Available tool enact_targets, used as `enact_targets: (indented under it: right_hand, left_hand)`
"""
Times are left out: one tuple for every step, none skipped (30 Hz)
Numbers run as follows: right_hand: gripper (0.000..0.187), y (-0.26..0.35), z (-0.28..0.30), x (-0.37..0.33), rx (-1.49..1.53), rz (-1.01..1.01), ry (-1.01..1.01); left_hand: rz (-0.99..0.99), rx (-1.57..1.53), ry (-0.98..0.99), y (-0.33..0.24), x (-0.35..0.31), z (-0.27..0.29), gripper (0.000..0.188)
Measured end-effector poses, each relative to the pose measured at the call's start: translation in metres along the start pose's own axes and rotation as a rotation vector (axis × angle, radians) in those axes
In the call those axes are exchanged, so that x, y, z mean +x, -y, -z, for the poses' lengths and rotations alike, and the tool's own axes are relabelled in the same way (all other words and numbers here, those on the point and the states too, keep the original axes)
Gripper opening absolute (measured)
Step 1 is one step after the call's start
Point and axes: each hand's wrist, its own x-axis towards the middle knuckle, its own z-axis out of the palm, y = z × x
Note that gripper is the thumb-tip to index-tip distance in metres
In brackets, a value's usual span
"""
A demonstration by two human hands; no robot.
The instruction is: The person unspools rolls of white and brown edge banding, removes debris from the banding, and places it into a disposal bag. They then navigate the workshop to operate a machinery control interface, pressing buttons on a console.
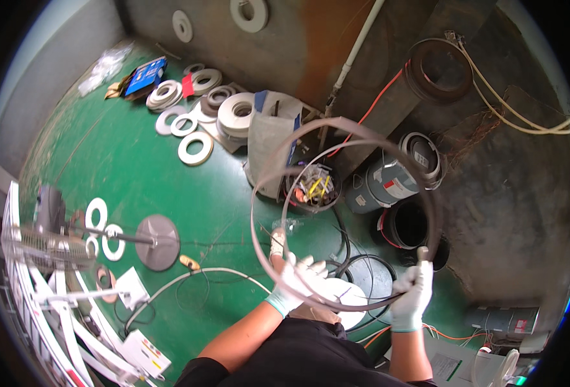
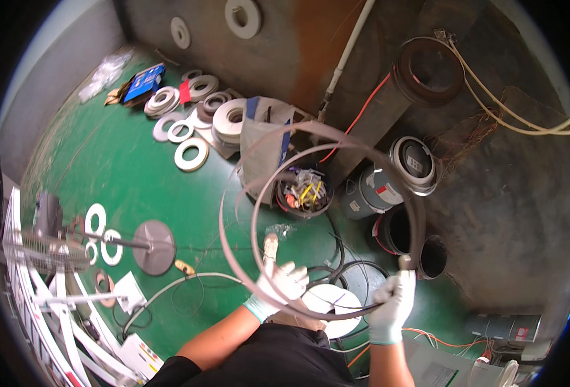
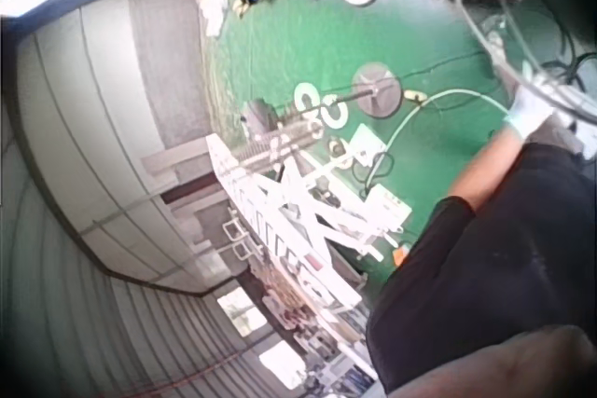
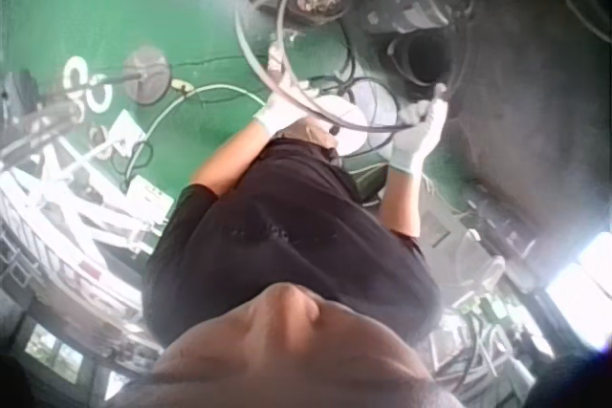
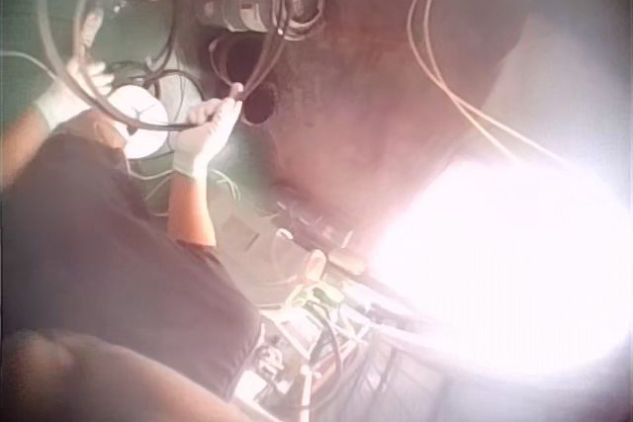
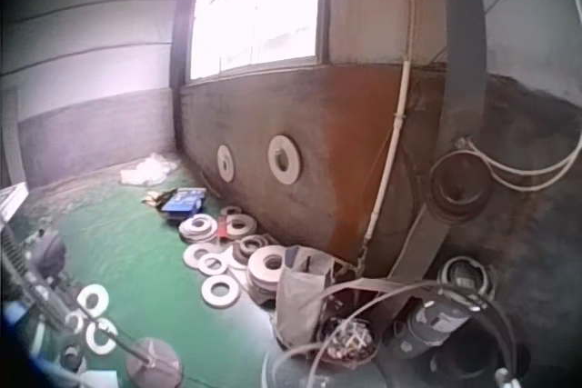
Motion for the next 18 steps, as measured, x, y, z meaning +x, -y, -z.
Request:
enact_targets:
  right_hand:
    - [0.030,-0.022,-0.005,0.015,-0.050,-0.048,-0.040]
    - [0.035,-0.037,-0.020,0.031,-0.232,-0.061,0.002]
    - [0.039,-0.055,-0.031,0.048,-0.275,-0.091,0.044]
    - [0.041,-0.075,-0.041,0.066,-0.188,-0.253,0.054]
    - [0.041,-0.096,-0.055,0.078,-0.216,-0.323,0.060]
    - [0.040,-0.107,-0.071,0.081,-0.322,-0.373,0.050]
    - [0.040,-0.114,-0.094,0.095,-0.417,-0.386,0.066]
    - [0.038,-0.123,-0.104,0.109,-0.362,-0.369,0.101]
    - [0.036,-0.121,-0.124,0.120,-0.398,-0.332,0.096]
    - [0.036,-0.120,-0.138,0.135,-0.400,-0.313,0.050]
    - [0.035,-0.118,-0.152,0.151,-0.399,-0.292,0.000]
    - [0.035,-0.110,-0.170,0.168,-0.389,-0.276,-0.017]
    - [0.037,-0.112,-0.178,0.184,-0.394,-0.206,0.015]
    - [0.038,-0.108,-0.191,0.197,-0.395,-0.185,0.022]
    - [0.039,-0.104,-0.205,0.208,-0.396,-0.164,0.027]
    - [0.040,-0.105,-0.218,0.219,-0.388,-0.132,0.033]
    - [0.041,-0.103,-0.239,0.227,-0.354,-0.153,0.009]
    - [0.046,-0.102,-0.251,0.237,-0.351,-0.133,0.066]
  left_hand:
    - [-0.102,0.028,0.099,-0.024,0.006,-0.038,0.071]
    - [-0.135,0.010,0.295,-0.056,0.016,-0.056,0.069]
    - [-0.163,-0.002,0.491,-0.092,0.024,-0.073,0.068]
    - [-0.284,0.026,0.475,-0.125,0.028,-0.094,0.067]
    - [-0.388,0.038,0.418,-0.150,0.022,-0.109,0.067]
    - [-0.410,0.009,0.069,-0.177,0.015,-0.137,0.069]
    - [-0.391,0.075,0.048,-0.197,0.013,-0.153,0.074]
    - [-0.386,0.136,0.083,-0.222,0.018,-0.174,0.079]
    - [-0.386,0.181,0.103,-0.239,0.016,-0.192,0.085]
    - [-0.441,0.201,-0.046,-0.253,0.017,-0.215,0.095]
    - [-0.441,0.235,0.028,-0.276,0.024,-0.220,0.102]
    - [-0.409,0.322,0.069,-0.290,0.025,-0.232,0.103]
    - [-0.372,0.410,0.111,-0.302,0.026,-0.247,0.105]
    - [-0.334,0.654,0.104,-0.309,0.031,-0.256,0.107]
    - [-0.246,0.783,0.259,-0.324,0.038,-0.270,0.104]
    - [-0.140,0.929,0.176,-0.339,0.049,-0.285,0.098]
    - [-0.047,1.074,0.094,-0.353,0.061,-0.306,0.093]
    - [-0.174,1.232,0.112,-0.358,0.081,-0.317,0.085]
